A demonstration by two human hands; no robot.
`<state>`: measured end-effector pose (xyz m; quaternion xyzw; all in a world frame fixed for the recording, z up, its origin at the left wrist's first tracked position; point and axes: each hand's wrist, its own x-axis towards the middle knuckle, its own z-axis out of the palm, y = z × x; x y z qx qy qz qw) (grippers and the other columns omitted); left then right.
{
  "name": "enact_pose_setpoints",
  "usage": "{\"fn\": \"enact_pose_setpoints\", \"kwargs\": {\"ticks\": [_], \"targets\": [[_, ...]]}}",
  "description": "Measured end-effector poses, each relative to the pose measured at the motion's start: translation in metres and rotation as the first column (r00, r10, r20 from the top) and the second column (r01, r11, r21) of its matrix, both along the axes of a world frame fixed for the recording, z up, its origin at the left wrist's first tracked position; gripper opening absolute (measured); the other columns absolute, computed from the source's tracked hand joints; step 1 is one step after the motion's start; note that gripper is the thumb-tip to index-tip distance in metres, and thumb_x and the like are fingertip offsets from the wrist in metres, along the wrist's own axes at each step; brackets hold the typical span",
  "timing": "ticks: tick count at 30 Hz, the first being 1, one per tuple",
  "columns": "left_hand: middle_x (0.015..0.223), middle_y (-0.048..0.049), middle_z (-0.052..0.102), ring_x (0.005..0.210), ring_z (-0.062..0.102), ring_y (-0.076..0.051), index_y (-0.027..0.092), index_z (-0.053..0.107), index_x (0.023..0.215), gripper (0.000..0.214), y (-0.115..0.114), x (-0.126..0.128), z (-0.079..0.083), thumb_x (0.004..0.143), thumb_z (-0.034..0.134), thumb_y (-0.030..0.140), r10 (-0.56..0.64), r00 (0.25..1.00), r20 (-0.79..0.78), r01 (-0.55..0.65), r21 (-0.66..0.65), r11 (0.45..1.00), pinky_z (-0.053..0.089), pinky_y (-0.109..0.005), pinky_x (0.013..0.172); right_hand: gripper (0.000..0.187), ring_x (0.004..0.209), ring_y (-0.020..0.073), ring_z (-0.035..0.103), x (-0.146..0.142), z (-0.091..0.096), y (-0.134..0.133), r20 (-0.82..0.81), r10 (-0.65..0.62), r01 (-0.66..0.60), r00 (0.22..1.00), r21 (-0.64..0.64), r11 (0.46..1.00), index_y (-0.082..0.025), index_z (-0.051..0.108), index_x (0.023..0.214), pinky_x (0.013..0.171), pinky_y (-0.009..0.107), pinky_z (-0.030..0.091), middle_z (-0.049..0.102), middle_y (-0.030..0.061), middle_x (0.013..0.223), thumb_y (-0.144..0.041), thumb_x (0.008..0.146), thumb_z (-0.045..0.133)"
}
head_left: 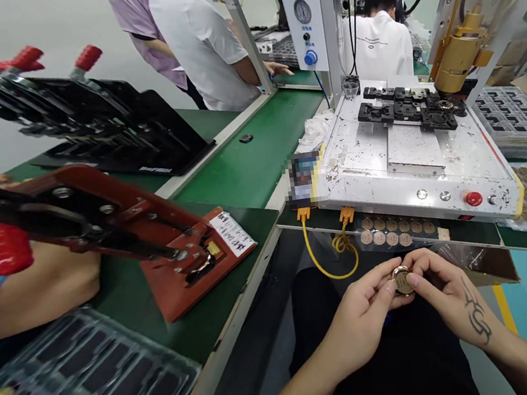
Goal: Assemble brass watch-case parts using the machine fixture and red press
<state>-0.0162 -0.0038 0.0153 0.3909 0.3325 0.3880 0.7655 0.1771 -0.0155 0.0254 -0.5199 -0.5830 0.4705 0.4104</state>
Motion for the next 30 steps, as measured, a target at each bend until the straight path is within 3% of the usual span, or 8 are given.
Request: {"fn": "enact_pose_setpoints", "kwargs": {"ticks": [11,18,20,22,25,27,30], "targets": [[0.142,-0.0148,0.071,0.125,0.071,-0.035,0.019,0.069,0.141,0.052,-0.008,0.005,-0.002,0.098,0.07,0.048,0.057,0.998,-0.026,-0.056,0.045,0.997,0.061,-0.05,0.109,0.024,0.101,0.0254,0.063,-0.004,-0.007,-0.005,0.091,-0.078,0.068,0.993,0.111,0.992,-0.025,0.061,0.086,0.081,0.035,0.055,0.066,0.0083,0.109,-0.041,0.104,0.064],[0.129,-0.0137,0.077,0.115,0.076,-0.028,0.017,0.067,0.139,0.043,-0.01,0.007,-0.011,0.101,0.066,0.037,0.129,0.968,-0.215,-0.083,0.21,0.974,0.063,-0.041,0.105,0.016,0.091,0.0225,0.06,-0.003,-0.014,-0.003,0.232,-0.123,0.061,0.965,0.256,0.965,-0.025,0.055,0.092,0.079,0.035,0.053,0.059,0.0055,0.1,-0.032,0.103,0.065],[0.131,-0.014,0.076,0.115,0.076,-0.027,0.017,0.061,0.146,0.046,-0.007,0.003,-0.01,0.103,0.06,0.035,0.1,0.959,-0.266,-0.028,0.263,0.964,0.062,-0.041,0.105,0.008,0.092,0.0227,0.059,0.001,-0.016,0.0,0.269,-0.044,-0.019,0.962,0.227,0.974,-0.026,0.057,0.105,0.081,0.035,0.053,0.059,0.0057,0.102,-0.031,0.104,0.064],[0.133,-0.0134,0.075,0.117,0.075,-0.027,0.02,0.051,0.155,0.052,-0.002,-0.004,-0.005,0.105,0.055,0.033,0.052,0.924,-0.379,0.086,0.339,0.937,0.06,-0.044,0.107,0.012,0.101,0.0236,0.06,0.003,-0.015,0.004,0.301,0.1,-0.172,0.948,0.222,0.96,-0.027,0.061,0.118,0.089,0.037,0.053,0.06,0.008,0.112,-0.028,0.107,0.057],[0.135,-0.0121,0.074,0.126,0.07,-0.027,0.024,0.043,0.16,0.055,0.006,-0.014,0.006,0.106,0.052,0.031,0.04,0.859,-0.51,0.206,0.415,0.886,0.055,-0.047,0.113,0.014,0.103,0.0226,0.061,0.004,-0.011,0.01,0.28,0.198,-0.271,0.939,0.254,0.928,-0.026,0.066,0.113,0.091,0.036,0.052,0.063,0.0076,0.111,-0.027,0.11,0.053],[0.138,-0.0118,0.071,0.126,0.069,-0.026,0.025,0.044,0.158,0.055,0.01,-0.018,0.011,0.105,0.056,0.033,0.057,0.89,-0.452,0.14,0.392,0.909,0.055,-0.045,0.112,0.013,0.086,0.0192,0.059,0.002,-0.008,0.014,0.186,0.15,-0.187,0.971,0.196,0.963,-0.024,0.065,0.101,0.077,0.032,0.051,0.063,0.004,0.095,-0.033,0.107,0.06],[0.129,-0.0108,0.072,0.112,0.074,-0.023,0.024,0.054,0.145,0.053,0.012,-0.018,0.013,0.097,0.072,0.037,0.106,0.946,-0.305,-0.024,0.26,0.965,0.061,-0.038,0.1,0.027,0.067,0.0145,0.052,-0.004,-0.007,0.018,-0.048,0.066,-0.068,0.997,-0.027,0.997,-0.022,0.063,0.093,0.061,0.028,0.045,0.059,-0.0009,0.077,-0.048,0.101,0.069]]}}
